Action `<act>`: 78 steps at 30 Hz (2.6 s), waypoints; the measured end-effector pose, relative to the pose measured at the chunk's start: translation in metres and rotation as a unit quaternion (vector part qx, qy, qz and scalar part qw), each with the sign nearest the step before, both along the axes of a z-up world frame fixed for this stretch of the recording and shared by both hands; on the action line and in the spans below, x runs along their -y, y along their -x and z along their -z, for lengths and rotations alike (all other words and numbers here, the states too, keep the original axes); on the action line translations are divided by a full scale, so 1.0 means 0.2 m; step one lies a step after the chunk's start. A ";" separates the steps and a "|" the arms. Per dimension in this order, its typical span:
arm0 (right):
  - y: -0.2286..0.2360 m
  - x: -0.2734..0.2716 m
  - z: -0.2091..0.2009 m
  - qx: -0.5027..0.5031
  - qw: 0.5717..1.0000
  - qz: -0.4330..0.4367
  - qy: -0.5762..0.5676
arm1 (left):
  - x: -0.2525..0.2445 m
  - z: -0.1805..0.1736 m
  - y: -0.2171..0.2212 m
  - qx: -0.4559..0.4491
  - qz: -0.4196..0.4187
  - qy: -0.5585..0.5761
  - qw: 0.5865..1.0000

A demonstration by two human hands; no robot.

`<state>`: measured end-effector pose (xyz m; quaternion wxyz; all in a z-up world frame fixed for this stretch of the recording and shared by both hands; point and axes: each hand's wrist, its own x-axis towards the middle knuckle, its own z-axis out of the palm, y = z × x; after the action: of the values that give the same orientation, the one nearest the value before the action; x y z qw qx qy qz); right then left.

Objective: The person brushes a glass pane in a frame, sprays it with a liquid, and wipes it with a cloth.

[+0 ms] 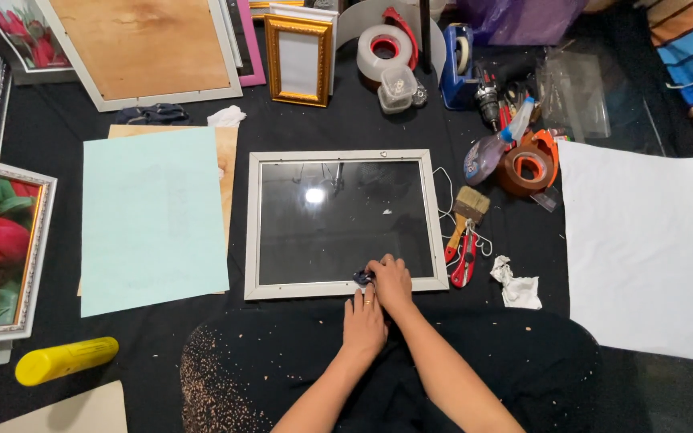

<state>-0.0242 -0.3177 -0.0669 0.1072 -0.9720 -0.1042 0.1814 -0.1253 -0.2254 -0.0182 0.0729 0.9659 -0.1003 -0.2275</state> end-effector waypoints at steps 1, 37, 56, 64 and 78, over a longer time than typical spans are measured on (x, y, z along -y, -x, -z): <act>0.01 -0.01 -0.01 -0.001 1.000 0.002 -0.002 | 0.02 0.17 0.02 -0.001 0.002 -0.002 1.000; -1.24 0.07 0.30 0.191 0.971 -0.024 -0.143 | 0.09 0.32 -0.06 0.088 -0.050 0.004 0.995; -0.40 0.27 0.15 -0.090 0.984 -0.150 0.016 | 0.00 0.13 -0.10 -0.030 -0.088 0.083 0.992; -0.21 0.23 -0.11 -0.030 0.989 -0.145 -0.004 | -0.01 0.07 -0.10 -0.054 -0.078 0.068 0.993; -0.26 0.15 -0.17 0.044 0.995 -0.087 0.003 | 0.00 0.05 -0.12 -0.020 -0.050 0.048 0.997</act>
<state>0.0277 -0.3481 -0.0320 0.0832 -0.9666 -0.1922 0.1475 -0.1011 -0.2263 -0.0287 0.1324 0.9604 -0.0614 -0.2375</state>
